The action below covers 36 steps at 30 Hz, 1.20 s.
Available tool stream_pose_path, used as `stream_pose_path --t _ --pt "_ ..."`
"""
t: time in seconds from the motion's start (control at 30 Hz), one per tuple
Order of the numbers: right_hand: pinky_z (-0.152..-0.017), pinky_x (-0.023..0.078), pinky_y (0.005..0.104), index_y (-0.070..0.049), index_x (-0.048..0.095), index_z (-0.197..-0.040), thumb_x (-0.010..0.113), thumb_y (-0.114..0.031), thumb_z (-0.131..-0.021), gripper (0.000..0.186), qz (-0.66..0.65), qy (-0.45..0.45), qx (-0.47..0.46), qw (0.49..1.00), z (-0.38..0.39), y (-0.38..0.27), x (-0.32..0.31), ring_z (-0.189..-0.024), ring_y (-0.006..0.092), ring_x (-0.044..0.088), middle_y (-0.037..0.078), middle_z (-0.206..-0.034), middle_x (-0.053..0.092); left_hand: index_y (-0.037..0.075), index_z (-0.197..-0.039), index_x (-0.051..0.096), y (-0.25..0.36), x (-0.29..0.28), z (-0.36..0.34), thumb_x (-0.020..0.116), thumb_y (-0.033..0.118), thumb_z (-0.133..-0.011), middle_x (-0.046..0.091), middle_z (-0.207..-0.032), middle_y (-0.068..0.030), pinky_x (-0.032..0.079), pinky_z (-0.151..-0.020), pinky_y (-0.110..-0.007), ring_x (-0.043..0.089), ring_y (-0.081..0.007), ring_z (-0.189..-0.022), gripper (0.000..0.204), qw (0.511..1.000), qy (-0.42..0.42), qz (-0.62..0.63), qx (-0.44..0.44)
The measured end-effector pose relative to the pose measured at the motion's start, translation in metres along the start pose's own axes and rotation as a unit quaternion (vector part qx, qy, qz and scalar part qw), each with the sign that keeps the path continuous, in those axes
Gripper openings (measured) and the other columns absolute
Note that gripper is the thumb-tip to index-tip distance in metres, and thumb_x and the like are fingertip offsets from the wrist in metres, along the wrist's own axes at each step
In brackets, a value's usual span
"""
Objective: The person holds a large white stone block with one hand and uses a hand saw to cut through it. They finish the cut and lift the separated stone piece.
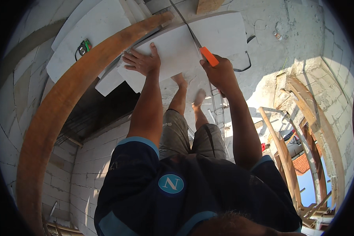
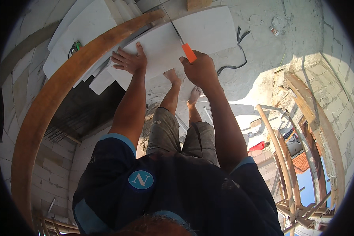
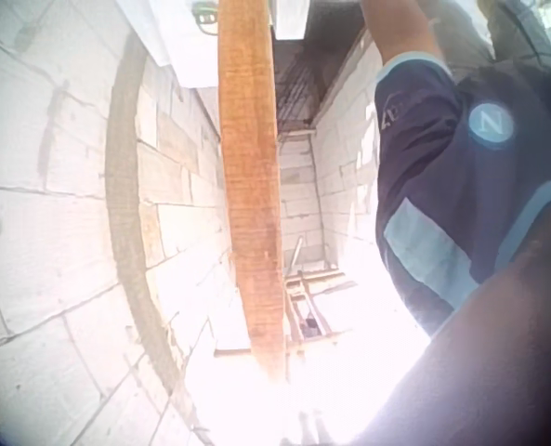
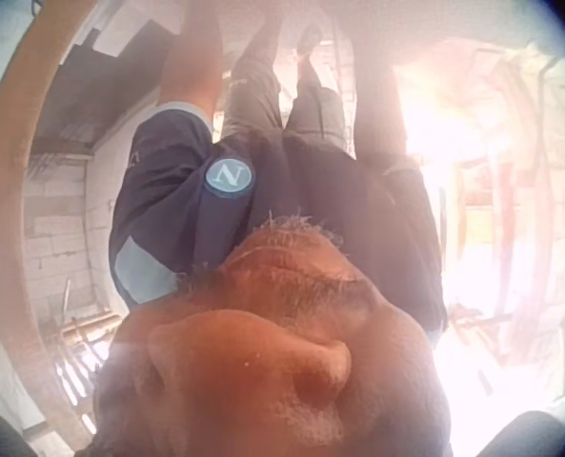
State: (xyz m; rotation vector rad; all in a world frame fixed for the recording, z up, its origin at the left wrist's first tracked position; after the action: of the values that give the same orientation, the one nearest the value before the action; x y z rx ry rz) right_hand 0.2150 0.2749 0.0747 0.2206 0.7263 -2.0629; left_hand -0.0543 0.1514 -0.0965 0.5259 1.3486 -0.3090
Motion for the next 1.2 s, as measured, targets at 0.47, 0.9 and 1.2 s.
stream_pose_path --t 0.47,0.9,1.2 --pt "-0.068 0.052 0.0421 0.003 0.065 -0.109 0.070 -0.021 -0.096 0.028 0.024 -0.034 0.047 0.998 -0.011 -0.013 -0.003 -0.073 0.0339 0.070 0.018 -0.080 0.069 -0.004 -0.149 0.032 -0.007 0.012 0.009 0.046 0.084 -0.090 0.027 -0.155 -0.0319 0.012 -0.116 -0.077 0.016 -0.0535 -0.150 0.106 0.999 0.000 -0.047 0.007" --pt "-0.062 0.047 0.0421 0.004 0.062 -0.095 0.069 -0.023 -0.096 0.028 -0.009 -0.032 0.044 0.998 -0.006 0.009 -0.009 -0.060 0.0231 0.050 0.014 -0.068 0.061 -0.005 -0.143 0.037 0.006 0.005 -0.001 0.051 0.080 -0.090 0.031 -0.151 -0.0299 0.016 -0.114 -0.077 0.019 -0.0516 -0.148 0.101 1.000 0.020 -0.011 0.009" --pt "-0.076 0.056 0.0387 -0.003 0.066 -0.132 0.067 -0.013 -0.095 0.038 -0.057 -0.001 -0.041 0.998 0.077 0.052 -0.004 -0.078 0.0240 0.073 0.017 -0.085 0.072 -0.006 -0.145 0.035 -0.007 -0.006 0.006 0.045 0.084 -0.090 0.028 -0.154 -0.0343 0.012 -0.114 -0.078 0.015 -0.0540 -0.149 0.106 1.000 0.011 0.003 0.011"
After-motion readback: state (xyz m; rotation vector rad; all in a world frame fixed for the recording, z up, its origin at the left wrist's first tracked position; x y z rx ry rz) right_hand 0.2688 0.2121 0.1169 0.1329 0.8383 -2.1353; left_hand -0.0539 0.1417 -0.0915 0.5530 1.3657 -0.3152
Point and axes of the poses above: each hand's wrist, its own z-axis away from the middle knuckle, its own x-axis out of the palm, y = z × x, the point moved 8 cm from there along -z, towards the middle knuckle
